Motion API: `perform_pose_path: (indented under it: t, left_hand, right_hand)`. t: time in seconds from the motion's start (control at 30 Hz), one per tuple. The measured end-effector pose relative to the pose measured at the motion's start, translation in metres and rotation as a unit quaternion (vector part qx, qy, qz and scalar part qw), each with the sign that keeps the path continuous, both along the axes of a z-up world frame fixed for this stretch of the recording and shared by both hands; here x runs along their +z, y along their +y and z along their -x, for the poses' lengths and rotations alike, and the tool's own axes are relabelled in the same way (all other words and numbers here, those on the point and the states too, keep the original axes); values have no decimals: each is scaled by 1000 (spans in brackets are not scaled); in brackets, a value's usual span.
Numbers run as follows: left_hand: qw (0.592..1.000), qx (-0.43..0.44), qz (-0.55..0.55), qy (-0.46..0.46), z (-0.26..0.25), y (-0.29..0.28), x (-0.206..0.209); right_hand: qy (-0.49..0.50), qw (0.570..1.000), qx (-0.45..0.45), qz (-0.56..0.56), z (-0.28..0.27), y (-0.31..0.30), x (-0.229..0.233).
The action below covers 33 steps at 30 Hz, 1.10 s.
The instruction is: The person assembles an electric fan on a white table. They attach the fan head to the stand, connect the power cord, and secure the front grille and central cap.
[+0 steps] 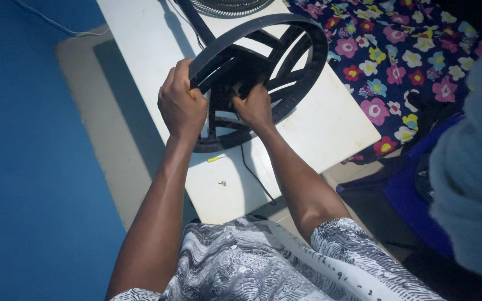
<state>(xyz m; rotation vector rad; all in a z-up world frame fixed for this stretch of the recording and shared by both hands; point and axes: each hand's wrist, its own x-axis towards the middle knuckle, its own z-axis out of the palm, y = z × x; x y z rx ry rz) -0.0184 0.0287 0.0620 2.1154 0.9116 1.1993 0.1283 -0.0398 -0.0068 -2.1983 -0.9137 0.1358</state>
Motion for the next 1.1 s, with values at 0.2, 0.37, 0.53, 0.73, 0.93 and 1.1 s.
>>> perform_pose_path:
  t: [0.2,0.37,0.53,0.73,0.93,1.1]
  left_hand:
    - [999,-3,-26,-20,1,2,-4]
    - [1000,6,-9,-2,-1,3,-3]
    - [1000,6,-9,-1,0,1,-1]
    - [1000,7,7,12,0,2,-2]
    - [1000,5,-2,4,1,2,-5]
    - [1000,-4,6,-7,3,3,-8]
  right_hand:
    - [16,1000,-24,-7,-1,4,-5]
    - [43,991,14,-128,-5,2,-16]
    - [62,986,-10,-152,-1,5,-28]
    - [98,987,-46,-119,4,10,-16]
    - [104,987,-62,-104,7,12,-16]
    - [50,987,-83,-128,3,17,-32]
